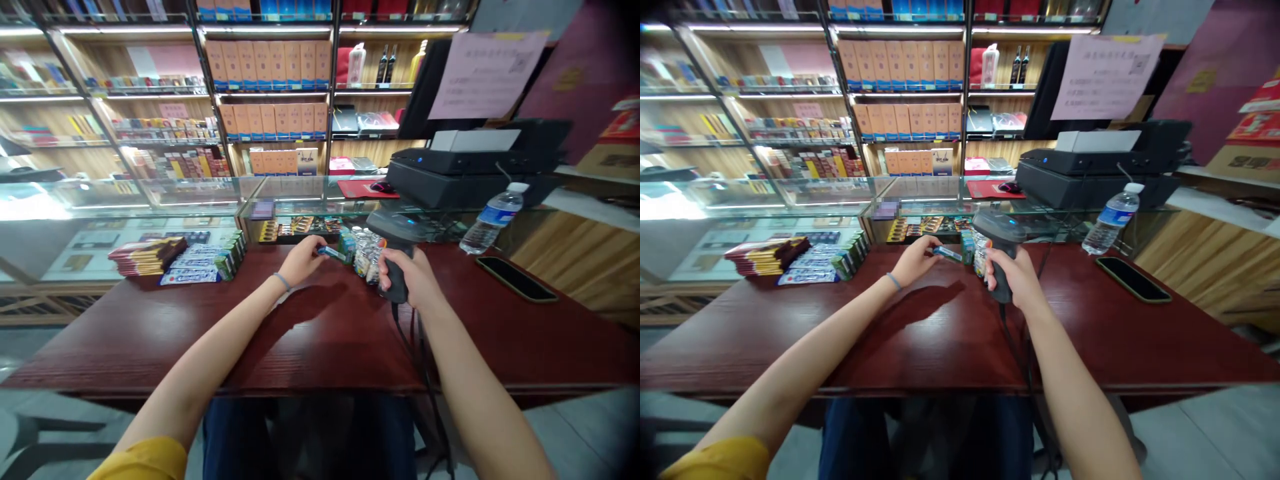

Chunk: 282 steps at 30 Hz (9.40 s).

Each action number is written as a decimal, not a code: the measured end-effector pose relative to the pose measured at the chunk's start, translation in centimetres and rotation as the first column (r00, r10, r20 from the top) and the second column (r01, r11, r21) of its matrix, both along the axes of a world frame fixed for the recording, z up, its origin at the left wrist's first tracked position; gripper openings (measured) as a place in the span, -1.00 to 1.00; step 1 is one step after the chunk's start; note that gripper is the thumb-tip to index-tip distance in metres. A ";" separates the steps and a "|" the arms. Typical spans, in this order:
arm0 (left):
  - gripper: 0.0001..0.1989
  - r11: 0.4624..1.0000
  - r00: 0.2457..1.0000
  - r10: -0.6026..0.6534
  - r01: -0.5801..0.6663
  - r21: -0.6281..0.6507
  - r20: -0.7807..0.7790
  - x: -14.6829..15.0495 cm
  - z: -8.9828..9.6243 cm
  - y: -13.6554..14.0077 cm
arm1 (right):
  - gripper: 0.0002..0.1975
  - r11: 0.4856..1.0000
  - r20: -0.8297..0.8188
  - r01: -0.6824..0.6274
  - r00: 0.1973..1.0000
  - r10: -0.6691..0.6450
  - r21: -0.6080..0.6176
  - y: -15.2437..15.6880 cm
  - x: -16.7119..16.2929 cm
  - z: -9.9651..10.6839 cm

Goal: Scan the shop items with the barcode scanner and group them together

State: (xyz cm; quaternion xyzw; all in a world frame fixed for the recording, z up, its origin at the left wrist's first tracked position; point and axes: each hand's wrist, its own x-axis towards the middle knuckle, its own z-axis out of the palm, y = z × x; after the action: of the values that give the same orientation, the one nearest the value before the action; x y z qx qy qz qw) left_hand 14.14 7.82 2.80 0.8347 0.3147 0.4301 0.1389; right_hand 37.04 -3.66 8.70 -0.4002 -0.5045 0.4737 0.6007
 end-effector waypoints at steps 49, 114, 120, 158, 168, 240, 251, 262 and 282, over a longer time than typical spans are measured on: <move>-0.63 0.935 0.864 0.345 -0.280 0.218 -0.367 -16.3 7.5 2.3 | -0.69 0.976 0.360 -0.172 0.909 0.208 -0.130 -1.3 -4.5 -2.4; -0.45 1.000 1.000 -0.006 0.006 0.024 0.012 7.1 -4.5 4.0 | -0.79 0.999 0.067 -0.004 0.998 0.007 -0.040 -0.4 1.5 0.6; -0.59 0.998 0.998 0.004 -0.007 0.063 0.057 7.7 -5.2 3.9 | -0.79 0.999 0.056 -0.025 0.998 0.027 -0.031 -0.3 1.5 0.5; -0.71 0.960 0.881 0.231 -0.138 -0.243 0.413 -12.8 -2.8 -1.1 | -0.67 0.961 0.445 -0.222 0.852 0.274 -0.166 -1.4 -4.2 -2.7; -0.77 0.938 0.893 0.338 -0.292 -0.187 0.298 -12.7 -2.2 -1.4 | -0.71 0.965 0.523 -0.197 0.812 0.259 -0.172 -1.3 -4.4 -3.0; -0.76 0.834 0.783 0.535 -0.429 0.348 -0.317 -11.9 5.3 3.6 | -0.81 0.999 0.094 0.044 0.995 -0.042 -0.019 -1.0 -1.3 0.5; -0.73 0.982 0.984 0.137 -0.120 0.147 -0.117 2.2 0.7 5.3 | -0.84 0.999 -0.013 0.046 0.999 -0.046 -0.014 0.4 0.5 0.0; -0.67 0.984 0.997 0.061 -0.054 0.168 -0.038 8.1 -3.9 6.2 | -0.82 1.000 -0.065 0.029 0.997 -0.030 -0.008 0.7 1.1 0.1; -0.73 0.988 0.979 0.138 -0.126 0.088 -0.153 -2.8 0.0 0.2 | -0.79 1.000 0.028 -0.001 1.000 0.001 -0.025 -0.1 -0.7 0.2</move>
State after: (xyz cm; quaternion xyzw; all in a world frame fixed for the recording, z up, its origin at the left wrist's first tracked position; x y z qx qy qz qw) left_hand 11.38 7.99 2.79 0.8483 0.3625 0.3825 0.0519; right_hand 36.30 -3.73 8.88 -0.4140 -0.5074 0.4745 0.5883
